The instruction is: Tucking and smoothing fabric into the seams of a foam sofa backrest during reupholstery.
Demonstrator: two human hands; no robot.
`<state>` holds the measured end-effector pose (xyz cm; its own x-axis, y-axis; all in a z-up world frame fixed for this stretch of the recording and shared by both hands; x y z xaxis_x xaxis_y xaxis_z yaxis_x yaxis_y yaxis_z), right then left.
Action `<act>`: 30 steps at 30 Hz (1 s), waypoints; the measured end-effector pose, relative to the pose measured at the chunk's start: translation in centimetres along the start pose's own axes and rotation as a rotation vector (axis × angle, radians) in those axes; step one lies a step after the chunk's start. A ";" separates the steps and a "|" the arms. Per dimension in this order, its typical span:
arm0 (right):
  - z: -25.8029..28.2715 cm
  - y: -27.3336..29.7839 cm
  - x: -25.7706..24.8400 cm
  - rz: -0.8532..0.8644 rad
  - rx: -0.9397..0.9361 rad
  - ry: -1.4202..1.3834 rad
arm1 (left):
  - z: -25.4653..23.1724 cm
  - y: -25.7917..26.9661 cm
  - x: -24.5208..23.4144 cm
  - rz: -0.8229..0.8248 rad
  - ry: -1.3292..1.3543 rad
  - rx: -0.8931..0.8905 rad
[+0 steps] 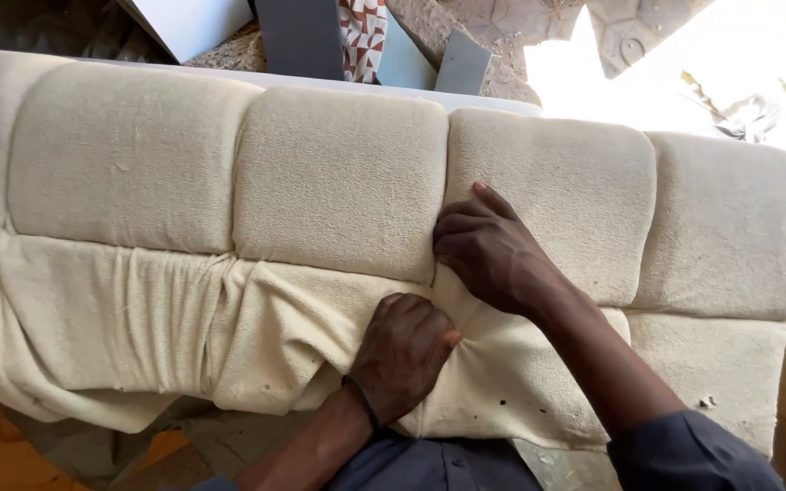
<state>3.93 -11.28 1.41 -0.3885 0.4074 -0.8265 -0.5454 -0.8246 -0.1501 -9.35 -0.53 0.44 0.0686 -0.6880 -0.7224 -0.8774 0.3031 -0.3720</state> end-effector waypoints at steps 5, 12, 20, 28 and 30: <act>1.5 1.0 0.1 -0.048 0.003 0.040 | 0.4 -0.8 2.6 0.083 -0.173 -0.081; 6.4 12.7 1.9 -0.267 0.249 -0.062 | 0.1 -0.6 2.9 0.160 -0.248 -0.109; 4.9 13.1 2.8 -0.301 0.271 0.045 | -1.0 -0.4 2.6 0.245 -0.399 -0.084; 6.7 11.4 2.9 -0.078 0.278 0.176 | -1.7 -1.3 3.0 0.321 -0.462 -0.133; 6.6 11.1 3.1 -0.064 0.276 0.196 | -1.1 -2.1 3.5 0.297 -0.406 -0.194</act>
<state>-8.19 -16.55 0.72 -0.2110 0.3496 -0.9128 -0.7547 -0.6517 -0.0752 -7.75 -4.28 -0.69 -0.0510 -0.2692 -0.9617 -0.9561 0.2914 -0.0309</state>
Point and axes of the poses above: each hand's wrist, its own y-axis away from the middle knuckle, its own x-axis out of the palm, z = x × y, the point moved 7 cm from there along -y, towards the middle knuckle, and after that the axes turned 9 degrees about -y, right-handed, at the moved point
